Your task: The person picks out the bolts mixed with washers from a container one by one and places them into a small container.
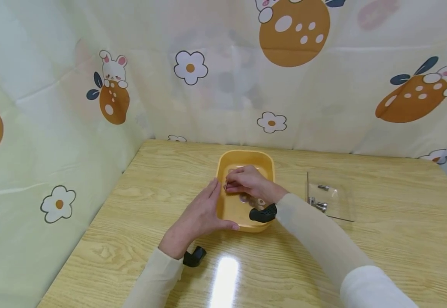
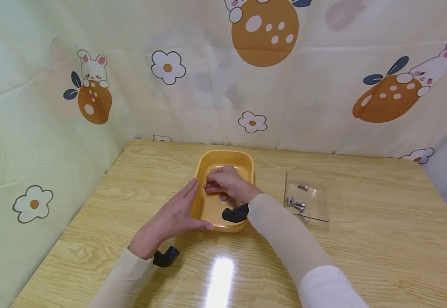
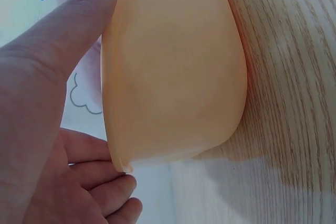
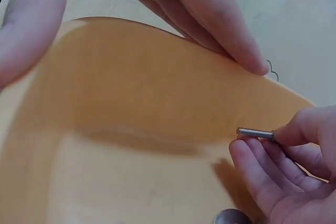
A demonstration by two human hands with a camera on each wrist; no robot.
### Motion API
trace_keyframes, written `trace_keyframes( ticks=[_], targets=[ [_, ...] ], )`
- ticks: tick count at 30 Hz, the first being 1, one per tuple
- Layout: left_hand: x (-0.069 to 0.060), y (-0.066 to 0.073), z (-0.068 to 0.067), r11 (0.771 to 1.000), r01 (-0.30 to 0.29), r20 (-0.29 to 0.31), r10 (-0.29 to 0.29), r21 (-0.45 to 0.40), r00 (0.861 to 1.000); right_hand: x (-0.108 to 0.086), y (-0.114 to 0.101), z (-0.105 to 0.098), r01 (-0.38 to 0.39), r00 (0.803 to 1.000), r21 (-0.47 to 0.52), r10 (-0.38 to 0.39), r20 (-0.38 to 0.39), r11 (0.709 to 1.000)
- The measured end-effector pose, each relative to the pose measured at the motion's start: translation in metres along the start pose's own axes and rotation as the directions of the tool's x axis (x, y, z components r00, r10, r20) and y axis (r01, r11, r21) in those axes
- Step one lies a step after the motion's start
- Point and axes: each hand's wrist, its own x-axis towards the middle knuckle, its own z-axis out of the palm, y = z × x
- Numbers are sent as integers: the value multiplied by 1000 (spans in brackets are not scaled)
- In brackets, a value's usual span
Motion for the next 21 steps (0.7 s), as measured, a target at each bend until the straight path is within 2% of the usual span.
trace_keyframes(
  ticks=[6,13,21],
  targets=[
    [-1,1,1,1000,-1,-9,1,-16,1000,-8,-1,-9,27,999,-30,-27,17,999],
    [-2,1,0,1000,-12,-5,12,11,1000,-20,-7,-18,30,999,-87,-28,30,996],
    [2,4,-5,1000,-5,-9,5,-7,1000,-25,-13,-28,45,998,-11,-45,40,999]
  ],
)
